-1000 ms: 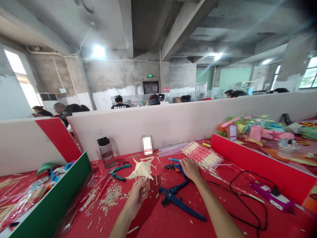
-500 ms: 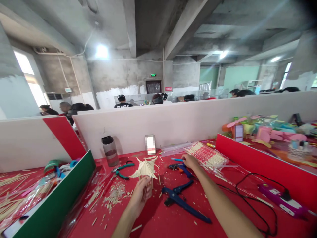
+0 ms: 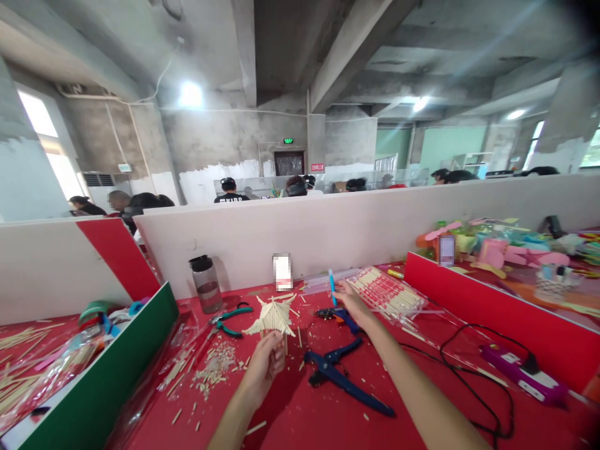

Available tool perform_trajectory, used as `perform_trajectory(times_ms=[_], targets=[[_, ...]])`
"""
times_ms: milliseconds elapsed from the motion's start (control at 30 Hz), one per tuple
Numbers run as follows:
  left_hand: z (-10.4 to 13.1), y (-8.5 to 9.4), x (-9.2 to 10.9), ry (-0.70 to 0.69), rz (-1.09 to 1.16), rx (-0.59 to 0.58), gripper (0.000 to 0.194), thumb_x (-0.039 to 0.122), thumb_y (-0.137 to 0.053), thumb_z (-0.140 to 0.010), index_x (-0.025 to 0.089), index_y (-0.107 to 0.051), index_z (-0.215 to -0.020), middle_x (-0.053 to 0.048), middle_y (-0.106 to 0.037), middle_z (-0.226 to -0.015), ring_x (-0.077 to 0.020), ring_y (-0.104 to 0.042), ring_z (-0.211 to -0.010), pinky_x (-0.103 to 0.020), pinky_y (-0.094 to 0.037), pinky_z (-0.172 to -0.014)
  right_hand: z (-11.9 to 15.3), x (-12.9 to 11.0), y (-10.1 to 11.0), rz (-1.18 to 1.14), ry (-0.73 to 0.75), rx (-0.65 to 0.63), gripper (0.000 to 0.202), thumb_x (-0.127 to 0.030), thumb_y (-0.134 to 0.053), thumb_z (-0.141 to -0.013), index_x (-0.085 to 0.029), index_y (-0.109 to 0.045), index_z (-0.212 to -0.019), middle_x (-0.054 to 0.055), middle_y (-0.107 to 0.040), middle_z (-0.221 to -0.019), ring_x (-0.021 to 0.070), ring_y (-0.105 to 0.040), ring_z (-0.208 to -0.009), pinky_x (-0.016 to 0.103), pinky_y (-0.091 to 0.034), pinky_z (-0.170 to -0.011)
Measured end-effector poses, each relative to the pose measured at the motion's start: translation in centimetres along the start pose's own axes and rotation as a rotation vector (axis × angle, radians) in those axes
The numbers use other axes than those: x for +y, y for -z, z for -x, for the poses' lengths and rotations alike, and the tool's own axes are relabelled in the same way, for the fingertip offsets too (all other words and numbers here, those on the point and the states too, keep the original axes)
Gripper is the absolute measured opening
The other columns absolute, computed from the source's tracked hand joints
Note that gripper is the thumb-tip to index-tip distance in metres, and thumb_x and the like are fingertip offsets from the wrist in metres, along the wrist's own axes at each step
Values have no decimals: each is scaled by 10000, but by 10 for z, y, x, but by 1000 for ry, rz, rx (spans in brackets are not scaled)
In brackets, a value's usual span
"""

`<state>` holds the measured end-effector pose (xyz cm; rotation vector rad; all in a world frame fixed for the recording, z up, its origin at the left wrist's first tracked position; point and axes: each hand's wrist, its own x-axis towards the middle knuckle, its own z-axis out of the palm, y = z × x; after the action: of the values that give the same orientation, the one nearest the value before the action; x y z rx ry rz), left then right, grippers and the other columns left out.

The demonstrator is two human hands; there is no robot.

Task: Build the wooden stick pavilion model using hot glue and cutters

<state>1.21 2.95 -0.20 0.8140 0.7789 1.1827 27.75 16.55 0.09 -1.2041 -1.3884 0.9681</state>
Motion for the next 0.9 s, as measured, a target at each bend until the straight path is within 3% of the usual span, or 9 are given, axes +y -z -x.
perform_trajectory(times_ms=[100, 200, 300, 400, 500, 633, 767, 900], targets=[[-1, 1, -1, -4, 4, 8, 444, 423, -810, -697, 198, -428, -674, 108, -353, -489, -25, -236, -394, -185, -126, -416, 25, -9, -20, -239, 6, -64, 312, -451, -607, -804, -217, -573, -1008, -17, -593, -716, 140, -570, -592, 255, -473, -582], [-2, 2, -2, -4, 9, 12, 427, 403, -798, -709, 201, -424, -669, 106, -352, -488, -33, -241, -396, -192, -127, -419, 47, -13, -39, -400, 14, -131, 379, -553, -661, -760, -210, -562, -885, -36, -528, -652, 117, -504, -531, 249, -444, -535], [-3, 3, -3, 2, 3, 7, 409, 407, -788, -714, 202, -437, -673, 105, -355, -482, -36, -235, -392, -200, -113, -425, 60, -13, -54, -489, 27, -149, 459, -579, -718, -692, -219, -557, -927, -15, -579, -745, 123, -543, -593, 260, -467, -580], [-2, 3, -2, 0, -1, 7, 406, 411, -789, -714, 200, -445, -672, 104, -357, -486, -34, -236, -390, -202, -107, -433, 63, -9, -60, -469, 25, -142, 497, -628, -689, -715, -219, -565, -969, -47, -532, -654, 105, -468, -489, 236, -400, -493], [-1, 2, -1, -8, -9, 8, 411, 417, -791, -715, 201, -444, -670, 103, -352, -491, -34, -233, -396, -199, -112, -436, 62, -8, -58, -387, 45, -134, 478, -650, -643, -767, -207, -597, -938, -64, -492, -590, 99, -400, -440, 220, -326, -448], [0, 3, -1, -13, -21, 4, 435, 440, -806, -693, 200, -444, -677, 105, -357, -493, -35, -228, -407, -196, -117, -429, 64, -9, -51, -51, 233, -79, 347, -549, -577, -872, -205, -606, -851, 23, -629, -755, 180, -584, -668, 274, -434, -622], [0, 3, -1, -15, -23, -2, 438, 438, -805, -695, 197, -440, -676, 104, -367, -496, -33, -232, -410, -192, -122, -425, 68, -10, -48, 518, 354, -40, 330, -398, -348, -1007, -193, -608, -1016, 103, -709, -864, 260, -682, -859, 321, -457, -749], [0, 1, -1, -17, -20, -2, 430, 427, -800, -699, 198, -437, -676, 104, -363, -497, -34, -237, -411, -190, -126, -423, 70, -15, -45, 685, 302, -68, 337, -365, -355, -1025, -193, -616, -1152, 127, -749, -999, 263, -703, -985, 298, -466, -801]])
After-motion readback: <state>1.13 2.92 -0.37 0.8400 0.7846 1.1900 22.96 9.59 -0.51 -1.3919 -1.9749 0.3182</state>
